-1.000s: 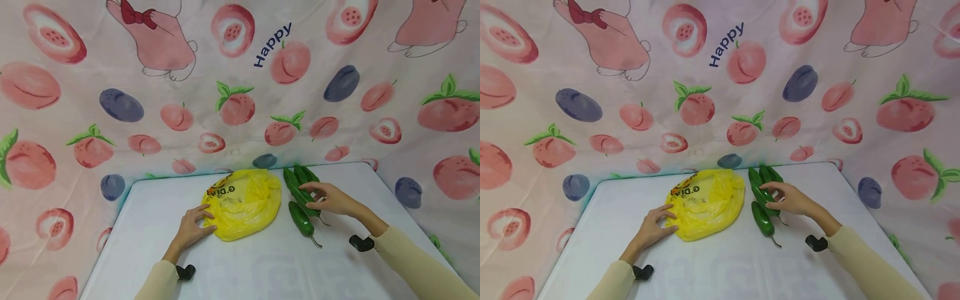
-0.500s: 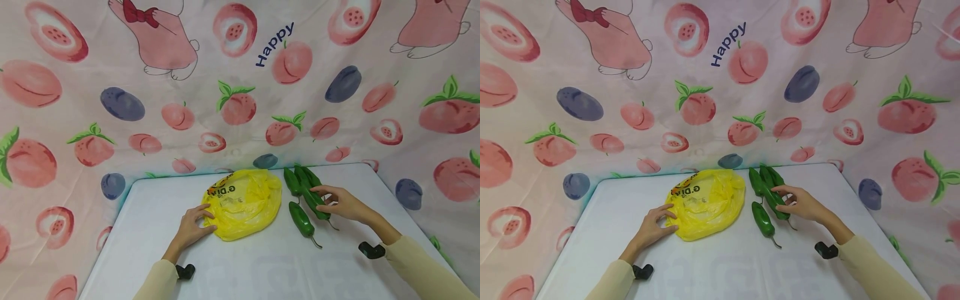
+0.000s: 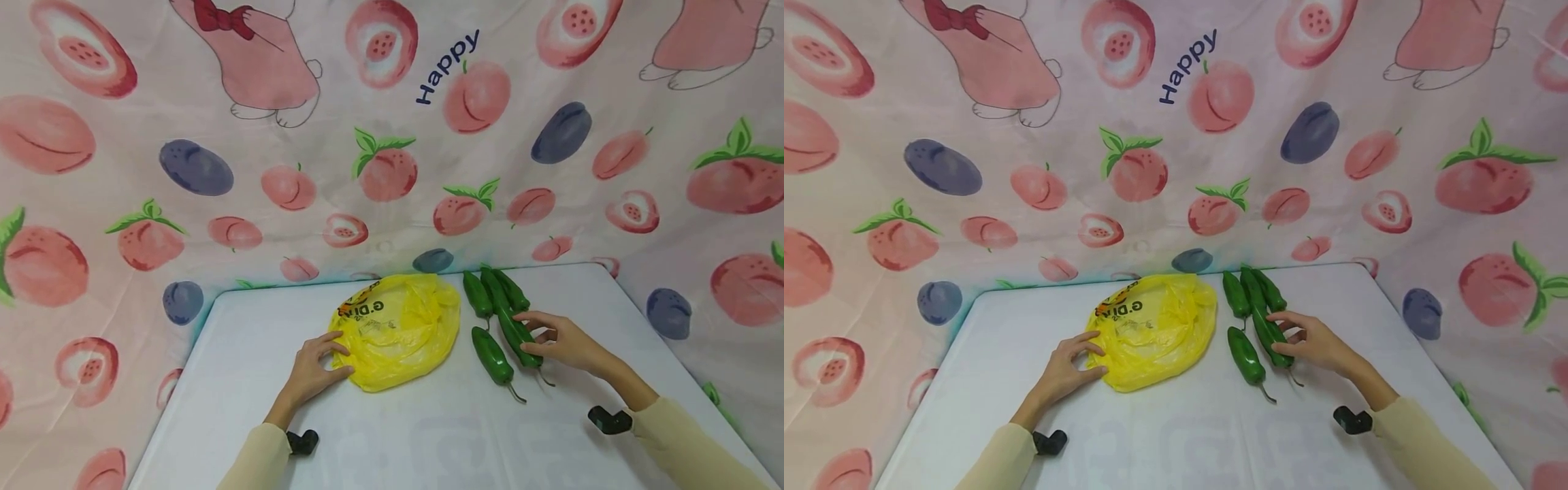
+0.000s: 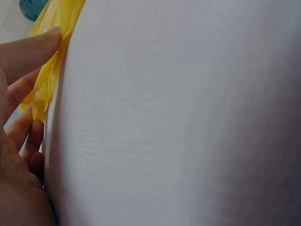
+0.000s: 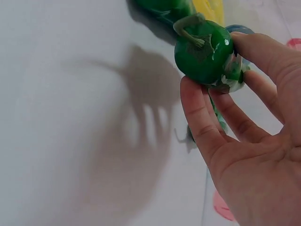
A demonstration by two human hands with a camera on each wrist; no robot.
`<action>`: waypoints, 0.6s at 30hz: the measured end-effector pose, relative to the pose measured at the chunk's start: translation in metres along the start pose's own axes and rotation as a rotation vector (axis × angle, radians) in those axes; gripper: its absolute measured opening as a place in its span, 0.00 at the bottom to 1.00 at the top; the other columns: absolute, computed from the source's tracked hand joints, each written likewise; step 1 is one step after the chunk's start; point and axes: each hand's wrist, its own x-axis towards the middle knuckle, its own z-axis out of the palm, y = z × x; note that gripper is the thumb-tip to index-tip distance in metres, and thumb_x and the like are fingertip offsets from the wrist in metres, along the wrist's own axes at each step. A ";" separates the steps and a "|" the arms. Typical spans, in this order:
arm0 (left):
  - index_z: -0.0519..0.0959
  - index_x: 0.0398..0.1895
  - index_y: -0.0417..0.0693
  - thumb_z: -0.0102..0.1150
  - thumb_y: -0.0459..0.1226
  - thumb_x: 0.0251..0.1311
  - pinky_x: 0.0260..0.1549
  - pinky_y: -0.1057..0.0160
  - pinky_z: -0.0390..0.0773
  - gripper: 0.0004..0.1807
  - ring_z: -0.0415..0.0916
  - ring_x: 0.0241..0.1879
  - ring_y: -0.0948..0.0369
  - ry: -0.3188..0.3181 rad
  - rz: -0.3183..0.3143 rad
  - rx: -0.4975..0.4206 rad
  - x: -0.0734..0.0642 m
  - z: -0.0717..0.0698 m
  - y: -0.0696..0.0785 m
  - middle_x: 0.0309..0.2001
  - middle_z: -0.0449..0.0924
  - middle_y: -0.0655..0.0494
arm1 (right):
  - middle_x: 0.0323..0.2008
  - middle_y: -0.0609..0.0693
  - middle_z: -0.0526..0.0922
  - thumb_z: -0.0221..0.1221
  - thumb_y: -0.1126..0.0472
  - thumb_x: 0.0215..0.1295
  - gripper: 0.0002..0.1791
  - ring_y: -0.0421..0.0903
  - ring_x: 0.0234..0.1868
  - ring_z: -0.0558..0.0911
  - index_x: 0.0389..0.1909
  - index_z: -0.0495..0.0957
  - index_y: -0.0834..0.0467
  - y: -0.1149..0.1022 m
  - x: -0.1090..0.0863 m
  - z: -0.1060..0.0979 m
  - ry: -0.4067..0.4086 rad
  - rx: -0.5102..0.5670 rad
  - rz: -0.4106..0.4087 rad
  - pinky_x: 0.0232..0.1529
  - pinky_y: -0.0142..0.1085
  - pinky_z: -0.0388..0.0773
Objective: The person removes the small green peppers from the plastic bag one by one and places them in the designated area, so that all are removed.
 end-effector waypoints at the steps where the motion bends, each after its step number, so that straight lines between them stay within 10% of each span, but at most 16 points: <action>1: 0.86 0.40 0.62 0.79 0.48 0.52 0.71 0.37 0.52 0.14 0.61 0.71 0.48 -0.001 -0.002 0.002 0.000 0.000 0.000 0.71 0.72 0.56 | 0.58 0.64 0.78 0.70 0.56 0.66 0.32 0.52 0.45 0.84 0.68 0.72 0.58 0.001 -0.001 0.001 0.002 0.007 0.002 0.42 0.35 0.82; 18: 0.86 0.40 0.61 0.79 0.47 0.52 0.71 0.37 0.53 0.13 0.61 0.71 0.48 0.002 -0.012 -0.010 0.000 -0.001 0.004 0.71 0.73 0.56 | 0.56 0.65 0.78 0.70 0.59 0.65 0.32 0.51 0.44 0.83 0.69 0.72 0.60 0.006 -0.008 0.012 -0.019 0.078 0.075 0.40 0.35 0.81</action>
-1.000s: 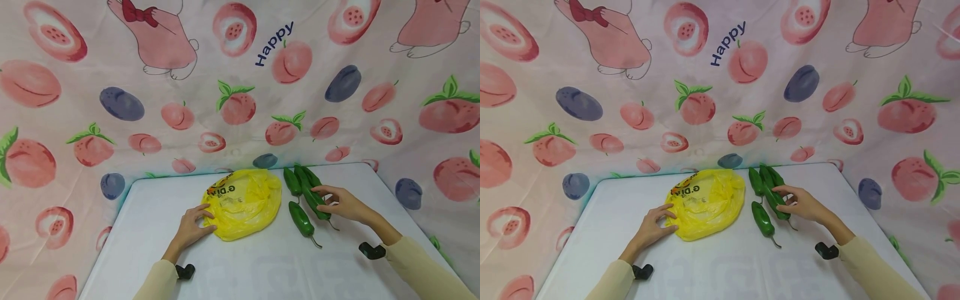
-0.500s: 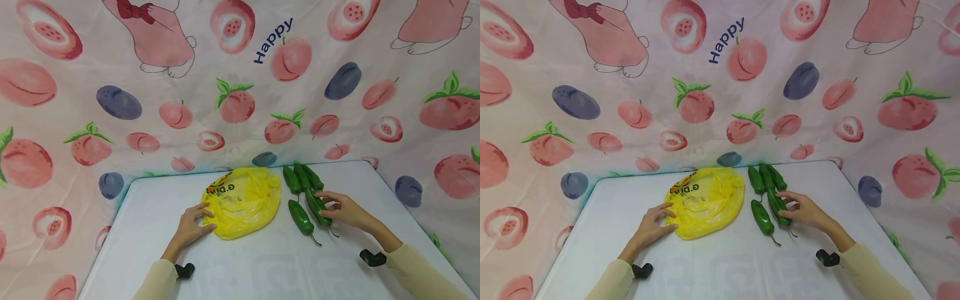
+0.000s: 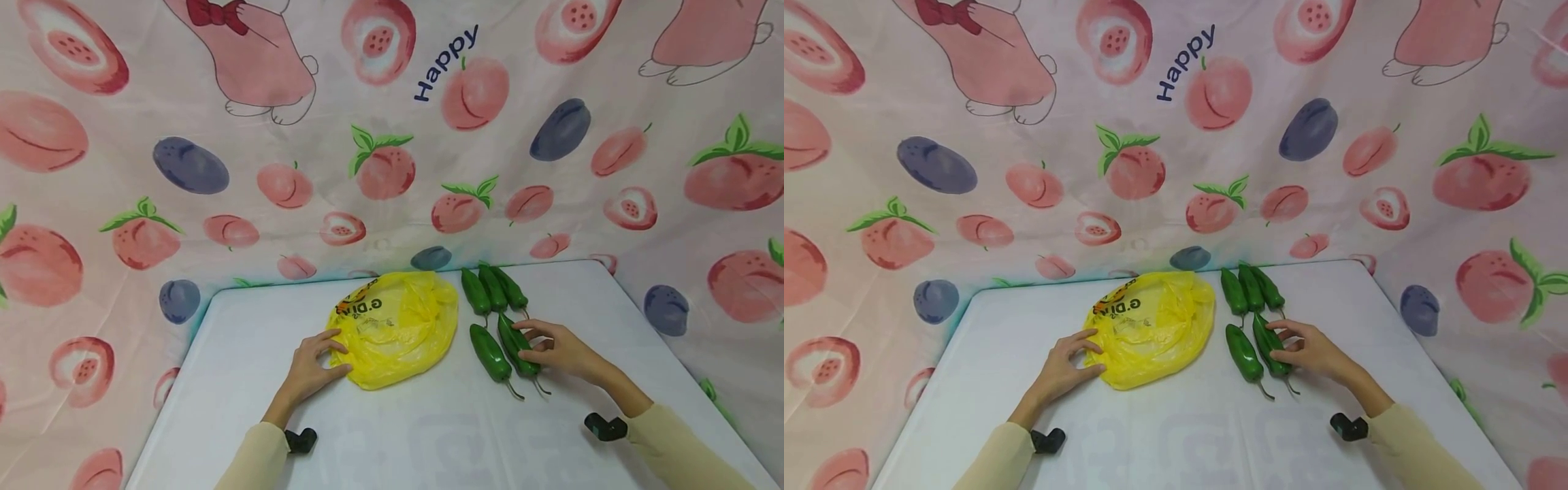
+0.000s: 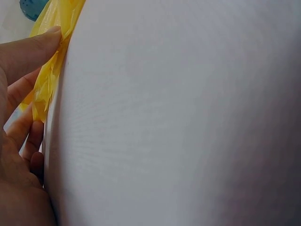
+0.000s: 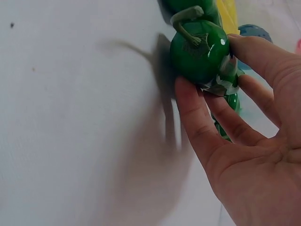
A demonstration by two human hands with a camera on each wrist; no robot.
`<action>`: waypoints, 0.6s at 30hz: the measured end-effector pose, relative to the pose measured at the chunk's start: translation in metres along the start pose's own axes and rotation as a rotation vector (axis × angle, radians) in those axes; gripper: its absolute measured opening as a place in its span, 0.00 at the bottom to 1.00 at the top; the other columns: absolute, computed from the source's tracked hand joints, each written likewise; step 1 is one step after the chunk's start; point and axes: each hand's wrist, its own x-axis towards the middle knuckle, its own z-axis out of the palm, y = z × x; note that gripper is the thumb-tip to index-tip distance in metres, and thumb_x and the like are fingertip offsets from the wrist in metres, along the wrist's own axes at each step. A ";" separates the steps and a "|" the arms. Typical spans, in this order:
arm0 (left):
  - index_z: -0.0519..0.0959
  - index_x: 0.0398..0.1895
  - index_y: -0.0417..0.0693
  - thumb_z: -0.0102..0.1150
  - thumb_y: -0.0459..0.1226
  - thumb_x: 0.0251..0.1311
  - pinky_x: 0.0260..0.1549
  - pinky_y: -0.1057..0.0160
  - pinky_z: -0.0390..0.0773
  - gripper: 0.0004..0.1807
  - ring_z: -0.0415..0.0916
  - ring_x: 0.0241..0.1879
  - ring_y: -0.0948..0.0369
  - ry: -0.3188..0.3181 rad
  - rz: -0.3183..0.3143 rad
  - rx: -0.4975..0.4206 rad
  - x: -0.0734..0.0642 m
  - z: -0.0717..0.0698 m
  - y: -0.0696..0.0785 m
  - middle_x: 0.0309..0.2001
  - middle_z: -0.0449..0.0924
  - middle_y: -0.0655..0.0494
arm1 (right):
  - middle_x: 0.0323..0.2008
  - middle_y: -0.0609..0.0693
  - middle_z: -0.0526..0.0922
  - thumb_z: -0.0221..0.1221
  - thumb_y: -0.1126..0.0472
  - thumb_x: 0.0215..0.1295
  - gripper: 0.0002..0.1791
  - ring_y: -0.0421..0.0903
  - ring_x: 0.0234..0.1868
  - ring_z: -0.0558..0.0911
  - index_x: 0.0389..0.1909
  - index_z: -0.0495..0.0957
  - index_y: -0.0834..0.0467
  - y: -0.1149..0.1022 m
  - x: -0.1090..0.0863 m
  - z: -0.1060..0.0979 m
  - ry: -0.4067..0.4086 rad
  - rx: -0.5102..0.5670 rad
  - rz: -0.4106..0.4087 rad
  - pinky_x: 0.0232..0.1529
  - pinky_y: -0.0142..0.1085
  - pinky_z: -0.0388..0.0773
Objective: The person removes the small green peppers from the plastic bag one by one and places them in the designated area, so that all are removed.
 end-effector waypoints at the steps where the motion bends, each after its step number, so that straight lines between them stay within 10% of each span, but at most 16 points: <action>1: 0.86 0.40 0.61 0.79 0.47 0.52 0.70 0.37 0.53 0.13 0.61 0.71 0.48 0.003 0.005 0.001 0.000 0.000 0.000 0.71 0.73 0.56 | 0.56 0.65 0.78 0.70 0.59 0.66 0.32 0.51 0.43 0.83 0.69 0.72 0.60 0.000 0.000 0.000 -0.004 -0.001 0.002 0.39 0.35 0.82; 18: 0.86 0.41 0.61 0.79 0.47 0.52 0.71 0.37 0.52 0.14 0.60 0.71 0.49 -0.014 -0.011 -0.010 0.000 -0.001 0.001 0.71 0.72 0.57 | 0.55 0.64 0.79 0.71 0.57 0.64 0.33 0.51 0.45 0.81 0.68 0.72 0.60 0.002 0.000 0.003 -0.016 -0.041 0.042 0.37 0.37 0.81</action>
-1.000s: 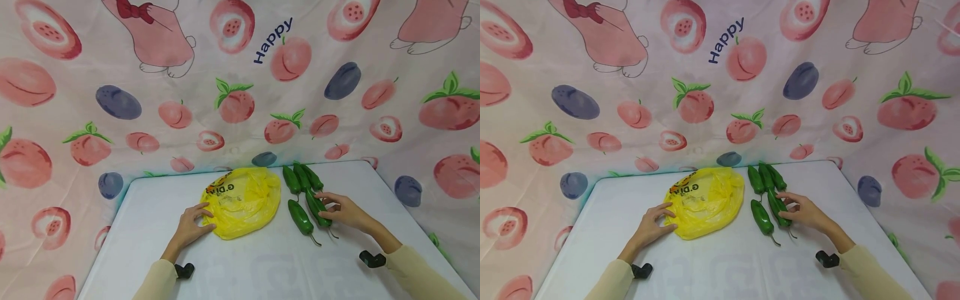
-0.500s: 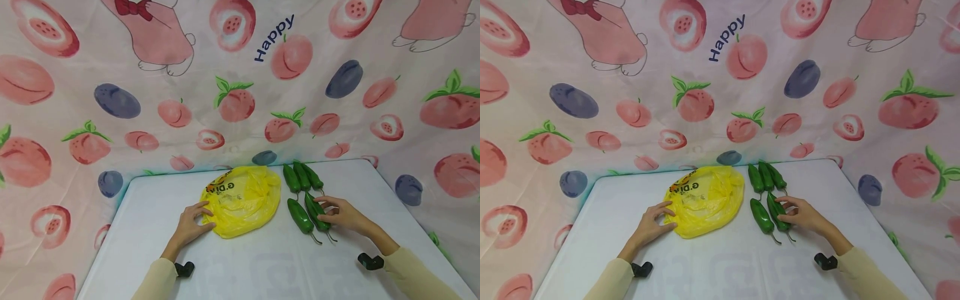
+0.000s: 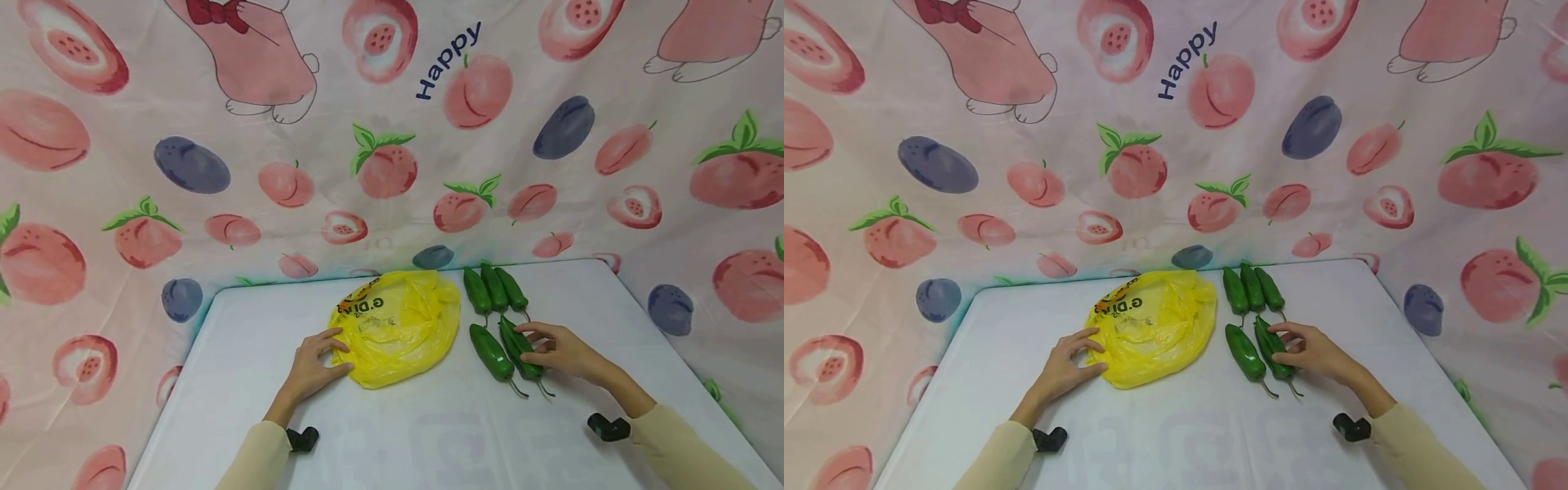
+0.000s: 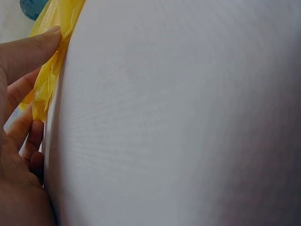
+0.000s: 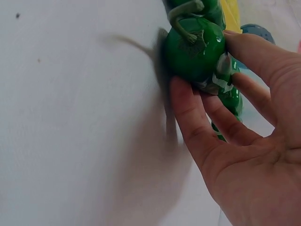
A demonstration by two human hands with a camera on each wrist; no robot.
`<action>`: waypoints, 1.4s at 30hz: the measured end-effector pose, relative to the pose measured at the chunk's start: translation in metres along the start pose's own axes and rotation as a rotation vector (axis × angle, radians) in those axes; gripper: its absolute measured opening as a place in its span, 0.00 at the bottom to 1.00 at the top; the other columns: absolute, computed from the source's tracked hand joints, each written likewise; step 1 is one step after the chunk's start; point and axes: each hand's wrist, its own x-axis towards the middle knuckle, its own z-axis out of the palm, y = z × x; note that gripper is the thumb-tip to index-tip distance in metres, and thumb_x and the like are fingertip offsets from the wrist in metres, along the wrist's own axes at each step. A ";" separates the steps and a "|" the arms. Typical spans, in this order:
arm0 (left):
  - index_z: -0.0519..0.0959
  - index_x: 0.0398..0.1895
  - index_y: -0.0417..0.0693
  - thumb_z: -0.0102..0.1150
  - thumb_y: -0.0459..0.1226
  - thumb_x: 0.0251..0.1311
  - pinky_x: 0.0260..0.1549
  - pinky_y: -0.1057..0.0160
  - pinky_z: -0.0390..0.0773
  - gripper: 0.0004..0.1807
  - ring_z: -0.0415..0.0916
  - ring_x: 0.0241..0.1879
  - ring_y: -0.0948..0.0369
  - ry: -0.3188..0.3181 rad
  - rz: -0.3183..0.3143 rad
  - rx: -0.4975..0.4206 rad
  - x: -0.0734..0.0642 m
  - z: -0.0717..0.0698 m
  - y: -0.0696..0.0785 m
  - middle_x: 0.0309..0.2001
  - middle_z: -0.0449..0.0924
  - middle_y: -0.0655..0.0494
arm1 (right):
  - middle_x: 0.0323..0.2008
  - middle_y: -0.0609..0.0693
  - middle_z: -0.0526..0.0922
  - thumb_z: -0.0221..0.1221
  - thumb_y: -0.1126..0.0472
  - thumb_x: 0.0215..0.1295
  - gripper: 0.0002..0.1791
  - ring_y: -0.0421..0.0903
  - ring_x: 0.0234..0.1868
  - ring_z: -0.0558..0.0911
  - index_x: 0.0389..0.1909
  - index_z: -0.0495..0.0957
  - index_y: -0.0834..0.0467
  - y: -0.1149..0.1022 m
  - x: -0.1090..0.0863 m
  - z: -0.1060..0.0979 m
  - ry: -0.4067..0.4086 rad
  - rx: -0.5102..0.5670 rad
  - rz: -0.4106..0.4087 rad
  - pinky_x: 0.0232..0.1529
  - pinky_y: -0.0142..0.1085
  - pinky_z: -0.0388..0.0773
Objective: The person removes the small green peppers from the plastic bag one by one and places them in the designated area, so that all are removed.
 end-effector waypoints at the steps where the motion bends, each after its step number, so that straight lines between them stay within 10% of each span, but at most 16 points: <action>1: 0.86 0.41 0.61 0.79 0.48 0.52 0.71 0.37 0.53 0.14 0.60 0.71 0.49 0.001 0.003 0.000 0.000 0.000 0.000 0.71 0.72 0.57 | 0.55 0.63 0.79 0.71 0.56 0.64 0.33 0.51 0.45 0.81 0.68 0.72 0.60 0.000 0.000 0.000 0.001 -0.009 0.004 0.37 0.37 0.81; 42: 0.85 0.45 0.60 0.77 0.46 0.55 0.71 0.38 0.59 0.16 0.61 0.71 0.46 -0.037 0.051 0.045 0.001 -0.018 0.002 0.73 0.68 0.53 | 0.50 0.60 0.81 0.70 0.57 0.66 0.33 0.50 0.42 0.83 0.69 0.70 0.59 0.000 0.010 -0.012 -0.078 -0.022 -0.032 0.41 0.38 0.82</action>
